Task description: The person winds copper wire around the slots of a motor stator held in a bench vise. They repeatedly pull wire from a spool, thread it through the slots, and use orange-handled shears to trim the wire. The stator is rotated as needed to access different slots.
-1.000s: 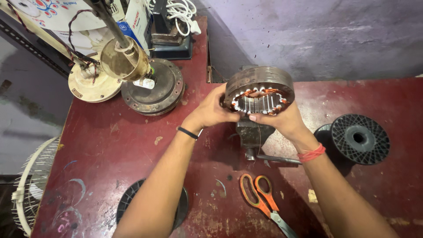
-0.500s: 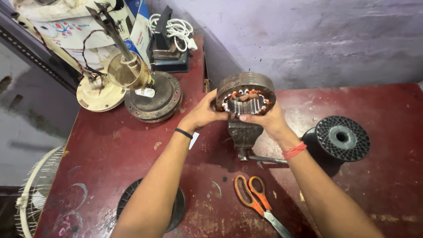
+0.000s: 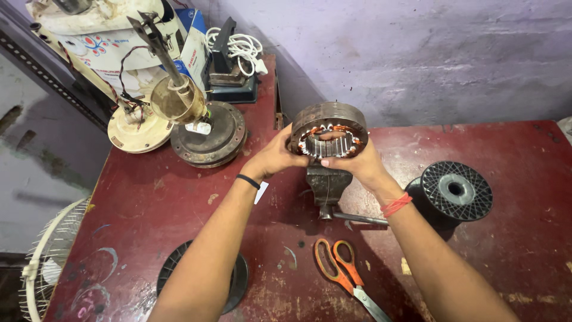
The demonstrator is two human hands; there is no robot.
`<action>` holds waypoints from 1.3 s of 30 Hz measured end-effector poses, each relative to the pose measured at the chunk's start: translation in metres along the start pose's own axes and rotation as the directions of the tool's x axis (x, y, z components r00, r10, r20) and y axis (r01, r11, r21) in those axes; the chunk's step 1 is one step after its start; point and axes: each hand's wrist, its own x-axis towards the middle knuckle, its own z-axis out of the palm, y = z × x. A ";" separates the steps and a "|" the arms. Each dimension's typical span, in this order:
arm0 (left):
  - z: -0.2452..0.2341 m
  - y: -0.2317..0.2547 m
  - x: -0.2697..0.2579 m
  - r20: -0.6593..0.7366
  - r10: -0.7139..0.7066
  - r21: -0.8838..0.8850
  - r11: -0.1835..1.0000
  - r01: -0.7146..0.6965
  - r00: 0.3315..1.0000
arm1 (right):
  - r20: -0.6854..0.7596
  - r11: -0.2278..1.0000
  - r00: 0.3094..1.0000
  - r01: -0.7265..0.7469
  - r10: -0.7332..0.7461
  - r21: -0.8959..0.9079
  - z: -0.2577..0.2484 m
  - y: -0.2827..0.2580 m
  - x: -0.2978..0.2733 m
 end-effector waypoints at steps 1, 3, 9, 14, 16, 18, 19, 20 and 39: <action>0.000 -0.002 0.000 0.000 0.018 0.012 1.000 -0.018 1.000 | -0.006 1.000 1.000 -0.005 0.005 0.031 0.001 0.000 0.000; 0.000 -0.006 0.000 0.001 0.053 0.033 0.998 -0.053 0.999 | -0.030 0.997 1.000 -0.005 0.008 0.083 0.003 0.002 -0.001; 0.002 -0.015 -0.002 -0.076 0.023 0.009 1.000 -0.022 0.997 | -0.109 0.995 0.994 0.027 -0.016 0.096 0.005 0.013 -0.003; 0.004 -0.016 -0.004 -0.076 -0.004 -0.031 1.000 0.002 0.997 | -0.106 0.998 0.994 0.036 -0.031 0.048 0.005 0.014 -0.002; 0.004 -0.016 -0.005 -0.068 -0.002 -0.045 0.999 -0.001 0.998 | -0.102 0.998 0.994 0.034 -0.030 0.044 0.006 0.013 -0.002; 0.004 -0.016 -0.004 -0.053 0.006 -0.082 0.997 -0.010 0.999 | -0.094 0.998 0.995 0.036 -0.031 0.044 0.007 0.012 -0.002; 0.005 -0.015 -0.004 -0.049 0.005 -0.083 0.997 -0.009 0.999 | -0.087 0.998 0.996 0.039 -0.035 0.046 0.007 0.011 -0.002; 0.004 -0.014 -0.005 -0.045 0.004 -0.083 0.996 -0.008 0.999 | -0.080 0.998 0.996 0.043 -0.039 0.048 0.007 0.010 -0.001; 0.009 0.008 -0.004 -0.061 0.136 0.105 0.986 -0.129 0.989 | -0.047 0.987 0.999 -0.031 0.023 -0.157 -0.008 0.018 0.004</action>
